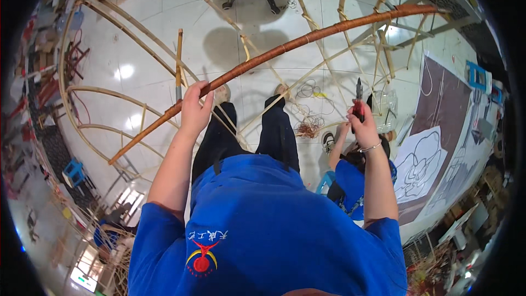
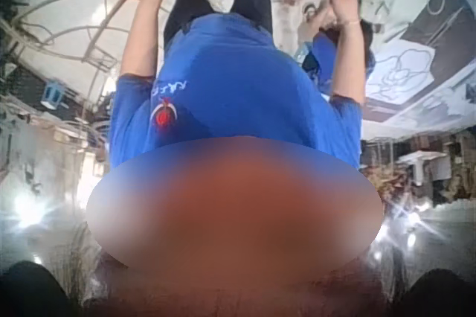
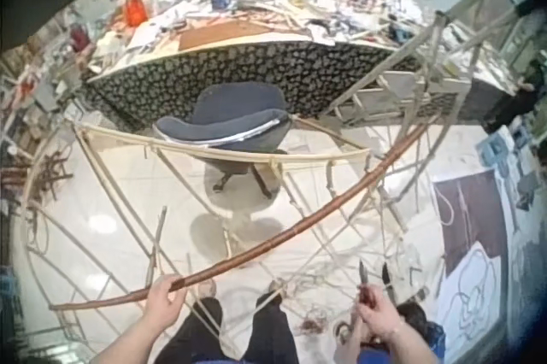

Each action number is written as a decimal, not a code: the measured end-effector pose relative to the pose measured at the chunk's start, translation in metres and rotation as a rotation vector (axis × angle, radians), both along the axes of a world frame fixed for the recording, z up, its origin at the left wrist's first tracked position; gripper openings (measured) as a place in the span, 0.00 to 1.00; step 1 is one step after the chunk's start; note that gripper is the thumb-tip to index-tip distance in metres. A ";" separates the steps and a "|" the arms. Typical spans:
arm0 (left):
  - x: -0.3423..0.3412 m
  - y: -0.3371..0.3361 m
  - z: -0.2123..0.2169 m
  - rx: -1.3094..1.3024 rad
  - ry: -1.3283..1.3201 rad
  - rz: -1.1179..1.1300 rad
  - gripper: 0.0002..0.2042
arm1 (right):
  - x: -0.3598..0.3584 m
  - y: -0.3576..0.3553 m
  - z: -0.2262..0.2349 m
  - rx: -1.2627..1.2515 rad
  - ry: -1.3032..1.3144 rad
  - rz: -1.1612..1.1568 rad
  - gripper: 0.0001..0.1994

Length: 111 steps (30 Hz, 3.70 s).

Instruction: The person wraps a thin bamboo strip around a curved bamboo frame using pliers to secure the ends. They repeatedly wrap the strip, cut it with pliers, and tuck the ends into the weave to create a tight, decorative finish on the furniture frame.

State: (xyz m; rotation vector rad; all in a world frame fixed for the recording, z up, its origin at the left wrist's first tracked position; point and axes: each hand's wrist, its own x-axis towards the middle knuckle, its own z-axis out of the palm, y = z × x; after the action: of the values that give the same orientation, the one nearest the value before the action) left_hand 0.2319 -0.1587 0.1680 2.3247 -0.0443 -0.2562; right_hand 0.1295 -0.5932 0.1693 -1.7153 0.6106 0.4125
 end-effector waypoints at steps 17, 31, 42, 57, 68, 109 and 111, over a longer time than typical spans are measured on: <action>0.118 -0.118 -0.035 -0.300 0.161 -0.567 0.20 | 0.218 0.049 0.095 -0.730 -0.282 1.048 0.21; 0.125 -0.129 -0.049 -0.481 0.581 -0.570 0.17 | 0.309 0.157 0.082 -1.097 -0.091 2.034 0.09; 0.122 -0.131 -0.052 -0.388 0.544 -0.612 0.12 | 0.328 0.178 0.066 -0.912 0.143 1.983 0.10; 0.114 -0.132 -0.053 -0.394 0.377 -0.556 0.13 | 0.352 0.188 0.050 -0.789 0.411 2.264 0.07; 0.116 -0.132 -0.051 -0.364 0.408 -0.536 0.16 | 0.304 0.159 0.091 -1.143 0.003 1.843 0.13; 0.149 -0.181 -0.063 -0.621 0.434 -0.724 0.26 | 0.040 0.139 0.020 0.097 0.230 -0.451 0.18; 0.147 -0.181 -0.064 -0.583 0.360 -0.729 0.25 | 0.040 0.138 0.016 0.134 0.209 -0.502 0.18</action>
State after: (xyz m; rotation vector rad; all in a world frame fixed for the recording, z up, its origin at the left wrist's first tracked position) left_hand 0.3793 -0.3394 0.1039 1.5756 -0.6953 -0.8886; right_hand 0.1698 -0.4554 0.1855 -1.3397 1.1078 0.2662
